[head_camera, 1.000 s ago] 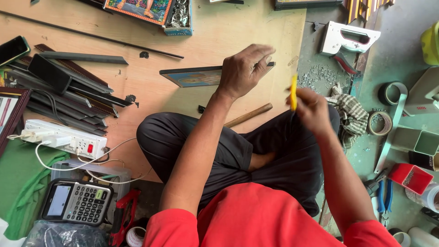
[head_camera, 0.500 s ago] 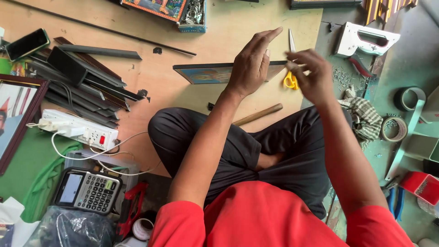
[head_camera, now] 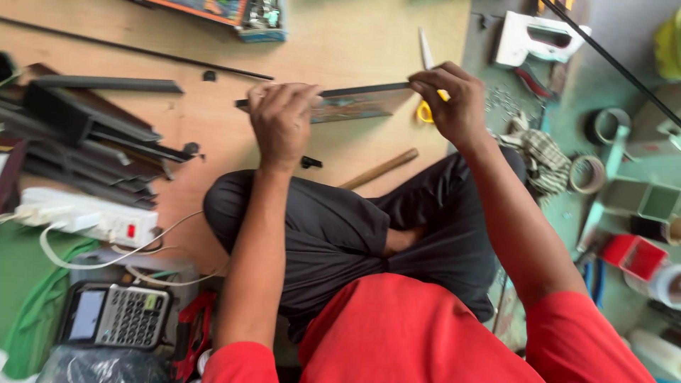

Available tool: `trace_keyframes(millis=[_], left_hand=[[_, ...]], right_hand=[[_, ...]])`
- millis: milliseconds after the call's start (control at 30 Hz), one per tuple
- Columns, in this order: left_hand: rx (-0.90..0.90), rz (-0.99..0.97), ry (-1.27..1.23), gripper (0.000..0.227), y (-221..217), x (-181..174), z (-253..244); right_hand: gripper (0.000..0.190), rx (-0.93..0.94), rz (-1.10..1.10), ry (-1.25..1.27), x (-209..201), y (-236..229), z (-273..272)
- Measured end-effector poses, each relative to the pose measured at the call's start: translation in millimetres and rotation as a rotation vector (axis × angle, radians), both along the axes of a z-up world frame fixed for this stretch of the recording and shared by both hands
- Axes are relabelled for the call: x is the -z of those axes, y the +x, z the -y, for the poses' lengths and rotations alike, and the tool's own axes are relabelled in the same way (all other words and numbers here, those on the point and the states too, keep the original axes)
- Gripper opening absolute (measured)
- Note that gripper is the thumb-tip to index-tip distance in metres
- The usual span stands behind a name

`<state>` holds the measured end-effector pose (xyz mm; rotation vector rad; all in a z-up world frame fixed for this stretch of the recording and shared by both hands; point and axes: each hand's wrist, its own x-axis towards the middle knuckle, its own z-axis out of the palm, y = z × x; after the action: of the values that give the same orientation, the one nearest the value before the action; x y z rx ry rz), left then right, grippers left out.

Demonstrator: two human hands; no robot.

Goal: Manually assemble and secure religious picture frames by fitting the artwork and hammering fasteners.

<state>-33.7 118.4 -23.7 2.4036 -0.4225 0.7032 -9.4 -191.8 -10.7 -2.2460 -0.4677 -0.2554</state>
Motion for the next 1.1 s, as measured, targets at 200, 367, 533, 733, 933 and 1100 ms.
trace_keyframes(millis=[200, 367, 533, 733, 933, 1100], left_hand=[[-0.004, -0.054, 0.003, 0.016, -0.2, -8.0, -0.9], [-0.014, -0.062, 0.010, 0.021, 3.9, -9.1, 3.2], [-0.075, -0.083, 0.081, 0.026, 9.6, 19.0, 3.8], [-0.072, -0.099, 0.083, 0.027, 8.1, 8.8, 7.0], [-0.029, -0.138, 0.012, 0.024, 2.5, 1.2, 28.4], [0.012, -0.185, -0.092, 0.021, -0.1, -19.9, 22.6]], right_hand=[[0.016, 0.061, -0.141, -0.197, 88.7, 21.3, 109.5], [0.044, 0.072, -0.329, -0.650, 128.4, 8.6, 168.2], [0.020, 0.131, -0.426, -0.449, 174.4, -13.3, 193.3], [0.015, 0.218, -0.277, -0.323, 173.5, -22.6, 201.8], [0.012, 0.350, -0.282, -0.149, 116.8, -29.9, 182.2], [0.008, 0.383, -0.321, 0.158, 81.0, -31.4, 144.8]])
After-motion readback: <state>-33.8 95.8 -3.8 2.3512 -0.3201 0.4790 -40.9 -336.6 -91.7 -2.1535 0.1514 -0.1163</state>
